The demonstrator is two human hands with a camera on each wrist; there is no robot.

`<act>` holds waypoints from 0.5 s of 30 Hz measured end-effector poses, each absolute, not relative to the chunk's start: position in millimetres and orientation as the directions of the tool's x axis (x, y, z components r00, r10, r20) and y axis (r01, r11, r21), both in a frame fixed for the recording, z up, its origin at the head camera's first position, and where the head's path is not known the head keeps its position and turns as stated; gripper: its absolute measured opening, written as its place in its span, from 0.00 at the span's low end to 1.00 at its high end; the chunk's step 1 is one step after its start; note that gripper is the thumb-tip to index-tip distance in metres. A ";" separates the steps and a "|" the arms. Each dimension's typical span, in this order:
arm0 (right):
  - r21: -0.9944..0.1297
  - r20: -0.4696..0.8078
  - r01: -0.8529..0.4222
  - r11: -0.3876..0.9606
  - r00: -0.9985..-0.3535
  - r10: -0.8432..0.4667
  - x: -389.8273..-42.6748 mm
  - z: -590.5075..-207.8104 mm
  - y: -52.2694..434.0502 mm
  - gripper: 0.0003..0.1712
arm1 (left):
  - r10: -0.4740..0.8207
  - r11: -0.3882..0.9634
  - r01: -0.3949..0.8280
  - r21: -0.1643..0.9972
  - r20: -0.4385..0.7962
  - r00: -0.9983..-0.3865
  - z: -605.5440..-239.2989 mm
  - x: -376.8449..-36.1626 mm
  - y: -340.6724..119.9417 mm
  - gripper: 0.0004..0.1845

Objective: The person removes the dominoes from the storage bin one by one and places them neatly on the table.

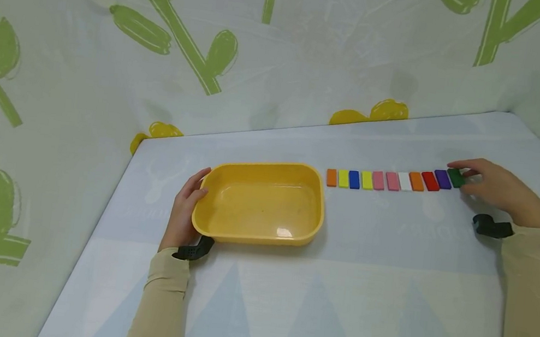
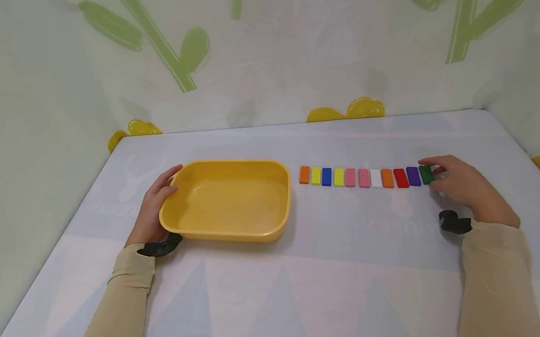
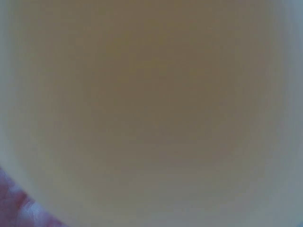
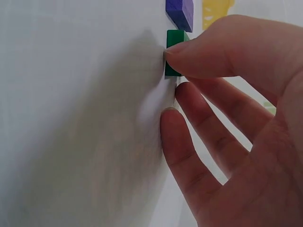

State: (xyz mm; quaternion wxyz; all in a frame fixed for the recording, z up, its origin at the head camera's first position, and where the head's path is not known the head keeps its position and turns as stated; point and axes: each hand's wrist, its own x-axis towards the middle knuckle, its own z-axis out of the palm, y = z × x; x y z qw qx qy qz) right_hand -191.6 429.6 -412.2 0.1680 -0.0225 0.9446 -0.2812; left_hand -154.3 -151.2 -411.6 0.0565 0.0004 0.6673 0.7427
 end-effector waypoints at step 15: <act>-0.541 -0.301 0.047 0.840 -0.943 -0.141 -191.9 -418.5 429.6 0.30 | 0.091 -0.106 -0.083 0.991 -0.074 -0.993 -414.7 -154.2 -151.7 0.23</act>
